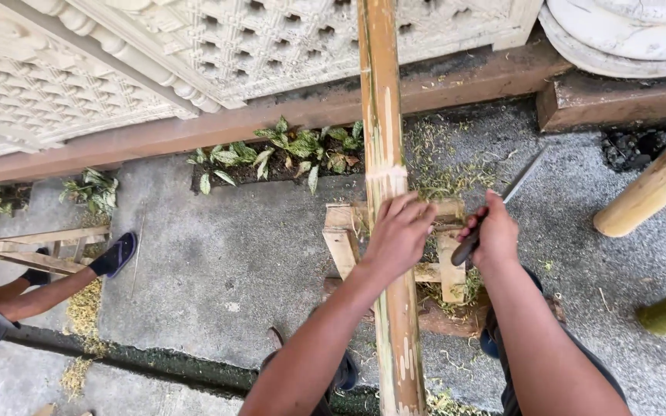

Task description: Using a knife to scrape the outer layer off bamboo poles for processing.

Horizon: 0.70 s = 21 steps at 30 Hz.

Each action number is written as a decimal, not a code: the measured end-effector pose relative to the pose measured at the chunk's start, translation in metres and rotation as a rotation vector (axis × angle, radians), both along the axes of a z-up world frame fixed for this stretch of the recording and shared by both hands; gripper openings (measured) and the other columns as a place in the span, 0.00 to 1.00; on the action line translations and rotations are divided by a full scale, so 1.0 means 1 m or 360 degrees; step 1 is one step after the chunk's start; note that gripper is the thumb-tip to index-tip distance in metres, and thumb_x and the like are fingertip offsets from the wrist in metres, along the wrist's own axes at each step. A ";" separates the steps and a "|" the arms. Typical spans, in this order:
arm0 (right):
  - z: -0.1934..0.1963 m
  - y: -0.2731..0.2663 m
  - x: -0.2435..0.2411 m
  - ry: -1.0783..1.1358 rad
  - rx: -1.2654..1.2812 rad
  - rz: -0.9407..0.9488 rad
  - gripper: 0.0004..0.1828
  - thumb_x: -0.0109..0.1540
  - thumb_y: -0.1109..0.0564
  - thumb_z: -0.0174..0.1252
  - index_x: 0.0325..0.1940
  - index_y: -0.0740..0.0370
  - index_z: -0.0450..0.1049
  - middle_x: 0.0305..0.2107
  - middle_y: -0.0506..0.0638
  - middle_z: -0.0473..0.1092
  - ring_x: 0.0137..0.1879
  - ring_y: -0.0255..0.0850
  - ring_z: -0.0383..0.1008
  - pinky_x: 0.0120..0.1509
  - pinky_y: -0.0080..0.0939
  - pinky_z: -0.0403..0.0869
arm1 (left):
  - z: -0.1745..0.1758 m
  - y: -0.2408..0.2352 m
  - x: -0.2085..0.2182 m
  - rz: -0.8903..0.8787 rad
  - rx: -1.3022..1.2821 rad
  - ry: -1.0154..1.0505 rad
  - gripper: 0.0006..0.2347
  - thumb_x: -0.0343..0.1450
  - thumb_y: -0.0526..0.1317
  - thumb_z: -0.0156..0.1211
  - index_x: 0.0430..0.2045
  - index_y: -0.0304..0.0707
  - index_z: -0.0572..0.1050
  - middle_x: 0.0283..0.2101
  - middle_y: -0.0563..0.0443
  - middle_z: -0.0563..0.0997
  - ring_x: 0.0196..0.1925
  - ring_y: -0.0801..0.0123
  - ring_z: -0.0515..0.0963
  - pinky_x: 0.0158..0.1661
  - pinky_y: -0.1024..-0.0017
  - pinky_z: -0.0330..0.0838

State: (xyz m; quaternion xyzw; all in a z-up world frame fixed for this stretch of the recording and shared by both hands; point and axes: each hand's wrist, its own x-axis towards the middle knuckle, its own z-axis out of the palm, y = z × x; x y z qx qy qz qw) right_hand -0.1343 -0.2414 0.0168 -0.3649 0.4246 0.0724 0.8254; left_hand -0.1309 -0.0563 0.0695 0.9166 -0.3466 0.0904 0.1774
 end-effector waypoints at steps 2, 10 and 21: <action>-0.006 -0.008 -0.001 0.0010 0.0053 -0.0180 0.20 0.68 0.41 0.54 0.29 0.52 0.59 0.18 0.44 0.60 0.24 0.38 0.61 0.31 0.45 0.67 | -0.007 0.012 -0.024 0.0422 -0.0006 0.0216 0.11 0.73 0.42 0.61 0.44 0.38 0.80 0.51 0.46 0.82 0.64 0.56 0.73 0.70 0.53 0.62; -0.005 -0.008 0.006 0.0089 0.0073 -0.0186 0.17 0.66 0.46 0.55 0.29 0.52 0.60 0.18 0.45 0.60 0.24 0.39 0.61 0.32 0.48 0.65 | 0.016 0.001 -0.082 0.1467 -0.0286 0.1036 0.47 0.66 0.60 0.67 0.69 0.25 0.46 0.68 0.22 0.58 0.67 0.34 0.64 0.63 0.50 0.61; -0.010 -0.005 0.002 0.0031 0.0026 -0.0076 0.15 0.67 0.49 0.54 0.30 0.52 0.59 0.19 0.45 0.59 0.26 0.39 0.61 0.33 0.48 0.67 | -0.015 0.013 -0.081 0.1606 -0.0956 0.0924 0.28 0.77 0.58 0.35 0.67 0.37 0.64 0.58 0.29 0.75 0.59 0.40 0.76 0.58 0.54 0.69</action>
